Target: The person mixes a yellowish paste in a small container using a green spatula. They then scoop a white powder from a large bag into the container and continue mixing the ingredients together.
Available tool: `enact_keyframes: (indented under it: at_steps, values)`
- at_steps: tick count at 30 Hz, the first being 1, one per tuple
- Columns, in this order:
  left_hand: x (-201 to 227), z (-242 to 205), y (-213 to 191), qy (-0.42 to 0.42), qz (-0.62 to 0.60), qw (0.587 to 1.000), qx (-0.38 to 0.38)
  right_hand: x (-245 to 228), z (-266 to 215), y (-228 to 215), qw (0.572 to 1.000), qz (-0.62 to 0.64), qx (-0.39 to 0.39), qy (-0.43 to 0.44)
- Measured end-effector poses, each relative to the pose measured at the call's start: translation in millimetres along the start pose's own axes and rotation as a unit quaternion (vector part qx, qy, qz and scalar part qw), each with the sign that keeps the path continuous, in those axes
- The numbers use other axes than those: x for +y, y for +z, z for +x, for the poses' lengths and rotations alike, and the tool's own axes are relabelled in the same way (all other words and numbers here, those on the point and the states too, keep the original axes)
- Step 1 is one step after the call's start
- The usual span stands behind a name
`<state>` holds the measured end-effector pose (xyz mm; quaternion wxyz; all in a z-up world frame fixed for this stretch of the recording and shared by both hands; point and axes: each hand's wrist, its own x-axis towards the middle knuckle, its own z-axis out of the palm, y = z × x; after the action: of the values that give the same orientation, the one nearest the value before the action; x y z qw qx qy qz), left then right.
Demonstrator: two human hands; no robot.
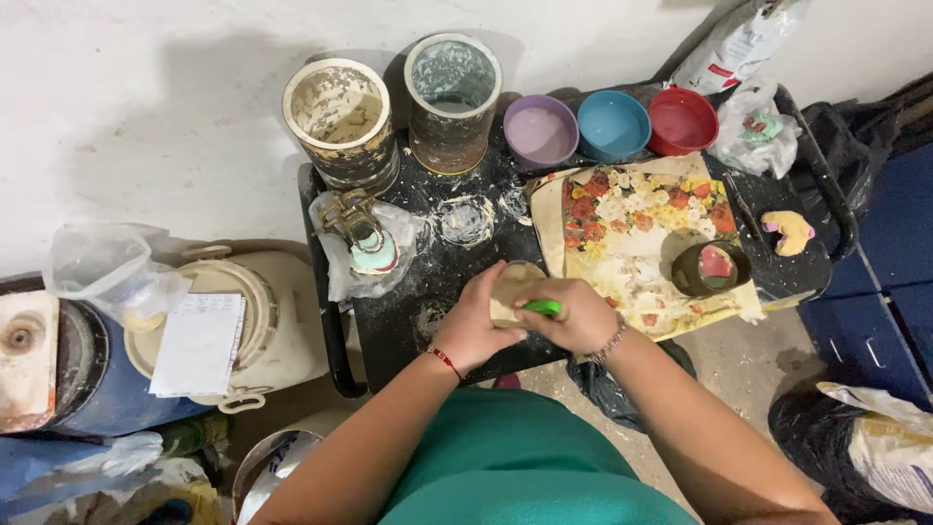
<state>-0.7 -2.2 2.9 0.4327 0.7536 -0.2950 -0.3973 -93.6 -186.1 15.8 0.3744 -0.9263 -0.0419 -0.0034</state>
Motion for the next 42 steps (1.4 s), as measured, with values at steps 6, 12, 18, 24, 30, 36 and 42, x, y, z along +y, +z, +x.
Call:
enact_keyframes:
  at_steps: [6,12,18,24,30,36,42]
  values:
    - [-16.8,7.7,2.5,-0.002,0.005,1.0,-0.003,39.9,8.4,-10.0,0.998,-0.01,0.068,-0.004]
    - [-5.4,1.2,-0.7,-0.006,0.001,1.0,-0.003,38.3,-24.3,7.2,0.999,0.017,0.045,0.026]
    - [9.2,-5.9,-3.2,-0.022,0.006,1.0,-0.007,6.5,10.5,6.1,0.998,0.004,0.053,0.015]
    - [10.4,-7.4,-7.0,-0.02,-0.004,1.0,-0.011,33.0,-11.6,-12.2,0.998,-0.006,0.041,0.044]
    - [16.4,-7.1,-8.6,-0.025,0.01,1.0,-0.013,5.3,-9.3,11.1,0.999,-0.01,0.031,0.023]
    - [4.8,-3.5,-5.7,-0.015,-0.01,1.0,-0.01,26.6,11.9,-4.0,0.996,-0.004,0.085,0.017]
    - [-3.2,2.8,-3.9,0.005,-0.003,1.0,-0.002,20.6,-19.4,7.0,0.996,-0.011,0.049,0.077]
